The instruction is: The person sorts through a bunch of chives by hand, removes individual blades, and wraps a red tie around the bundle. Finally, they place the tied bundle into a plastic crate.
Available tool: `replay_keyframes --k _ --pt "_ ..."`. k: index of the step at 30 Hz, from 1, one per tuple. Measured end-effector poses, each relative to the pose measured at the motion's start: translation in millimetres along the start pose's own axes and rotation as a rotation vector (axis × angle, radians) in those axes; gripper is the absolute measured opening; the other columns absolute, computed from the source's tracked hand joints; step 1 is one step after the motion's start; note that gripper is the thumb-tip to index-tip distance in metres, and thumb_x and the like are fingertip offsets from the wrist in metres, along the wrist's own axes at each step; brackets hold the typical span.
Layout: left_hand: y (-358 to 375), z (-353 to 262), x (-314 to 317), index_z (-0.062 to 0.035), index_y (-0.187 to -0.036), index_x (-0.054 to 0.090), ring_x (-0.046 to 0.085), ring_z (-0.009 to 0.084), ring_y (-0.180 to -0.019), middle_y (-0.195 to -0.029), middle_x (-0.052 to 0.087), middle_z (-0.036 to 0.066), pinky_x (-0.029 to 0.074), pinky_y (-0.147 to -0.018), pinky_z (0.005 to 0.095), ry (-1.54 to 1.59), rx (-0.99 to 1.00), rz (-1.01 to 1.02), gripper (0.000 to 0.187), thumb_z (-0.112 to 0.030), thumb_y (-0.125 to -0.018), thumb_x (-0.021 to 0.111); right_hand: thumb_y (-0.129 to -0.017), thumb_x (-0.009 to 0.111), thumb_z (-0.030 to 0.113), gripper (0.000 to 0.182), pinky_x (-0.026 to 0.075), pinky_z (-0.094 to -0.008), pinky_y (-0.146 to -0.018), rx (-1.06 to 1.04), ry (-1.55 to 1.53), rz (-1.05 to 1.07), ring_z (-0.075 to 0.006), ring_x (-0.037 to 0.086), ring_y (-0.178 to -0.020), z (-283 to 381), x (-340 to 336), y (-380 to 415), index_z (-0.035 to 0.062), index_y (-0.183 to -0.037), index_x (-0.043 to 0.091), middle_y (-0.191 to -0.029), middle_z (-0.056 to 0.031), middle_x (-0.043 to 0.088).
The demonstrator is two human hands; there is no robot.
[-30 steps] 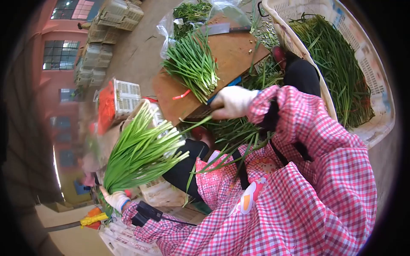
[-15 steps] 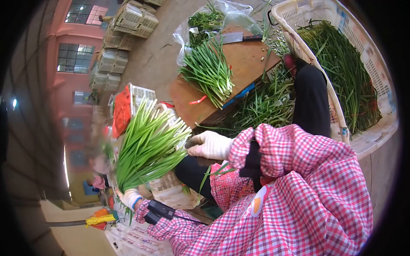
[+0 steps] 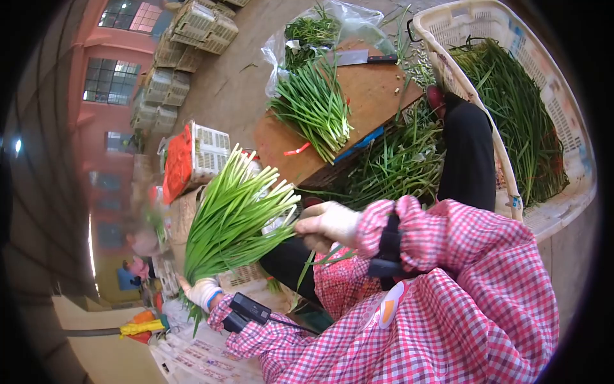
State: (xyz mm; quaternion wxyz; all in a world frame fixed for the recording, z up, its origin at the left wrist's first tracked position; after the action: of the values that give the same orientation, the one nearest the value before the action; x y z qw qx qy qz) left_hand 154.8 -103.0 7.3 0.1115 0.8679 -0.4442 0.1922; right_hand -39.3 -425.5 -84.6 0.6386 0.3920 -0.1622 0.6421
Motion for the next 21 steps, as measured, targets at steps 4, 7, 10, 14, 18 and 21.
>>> replay_keyframes --k 4,7,10,14,18,21 --pt "-5 -5 -7 -0.002 -0.093 0.068 0.058 0.0238 -0.088 -0.101 0.065 0.011 0.046 -0.081 0.0343 0.044 0.045 -0.064 0.034 -0.024 -0.068 0.076 -0.082 0.062 0.024 0.024 0.046 -0.0321 -0.053 -0.019 0.66 -0.041 -0.0184 0.059 -0.056 23 -83 44 0.0004 -0.086 0.059 -0.063 -0.0072 0.058" --pt "-7 -8 -11 -0.0129 -0.111 0.062 0.054 0.0272 -0.097 -0.115 0.058 0.012 0.044 -0.086 0.037 -0.052 0.046 -0.068 0.031 -0.02 -0.081 0.062 -0.071 0.063 0.019 0.021 0.05 -0.0401 -0.058 0.081 2.029 -0.05 -0.0313 0.064 -0.065 82 -67 76 0.0019 -0.083 0.061 -0.066 -0.0148 0.062" --pt "-2 -4 -7 -0.0166 -0.12 0.058 0.051 0.0276 -0.107 -0.124 0.054 0.014 0.039 -0.094 0.039 -0.165 0.091 -0.04 0.036 -0.03 -0.086 0.059 -0.073 0.06 0.029 0.028 0.049 -0.0464 -0.06 -0.038 1.939 -0.051 -0.0345 0.063 -0.066 51 -99 70 0.006 -0.09 0.06 -0.064 -0.0169 0.061" --pt "10 -5 0 -0.009 -0.123 0.054 0.047 0.0229 -0.115 -0.128 0.052 0.013 0.033 -0.101 0.0395 -0.02 -0.1 -0.078 0.038 -0.029 -0.091 0.05 -0.082 0.059 0.024 0.029 0.051 -0.0355 -0.072 -0.315 1.076 0.081 -0.0256 0.065 -0.074 20 -48 34 0.0115 -0.107 0.064 -0.085 -0.012 0.067" --pt "-17 -5 -18 -0.0079 -0.122 0.055 0.051 0.026 -0.108 -0.123 0.054 0.015 0.036 -0.097 0.0393 -0.032 -0.151 0.029 0.038 -0.026 -0.088 0.053 -0.085 0.059 0.017 0.025 0.048 -0.0271 -0.05 -0.021 0.145 -0.003 -0.0127 0.059 -0.056 -10 -24 -4 0.007 -0.108 0.061 -0.074 -0.0066 0.065" --pt "29 -11 7 -0.0111 -0.127 0.05 0.051 0.0259 -0.109 -0.126 0.052 0.015 0.033 -0.099 0.0387 -0.063 -0.134 0.018 0.039 -0.023 -0.09 0.049 -0.085 0.062 0.017 0.027 0.044 -0.0273 -0.041 0.08 -0.189 -0.081 -0.0139 0.053 -0.047 -16 -12 -20 0.0091 -0.11 0.058 -0.068 -0.0072 0.061"
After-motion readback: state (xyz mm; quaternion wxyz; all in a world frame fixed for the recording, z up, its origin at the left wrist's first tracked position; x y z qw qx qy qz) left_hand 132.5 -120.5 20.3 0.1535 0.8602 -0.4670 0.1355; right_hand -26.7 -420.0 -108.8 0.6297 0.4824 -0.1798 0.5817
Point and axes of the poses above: each hand's wrist, its own y-axis away from the middle knuckle, its own x-axis out of the palm, z = x × y, the point moved 3 cm from there along -y, towards the middle knuckle
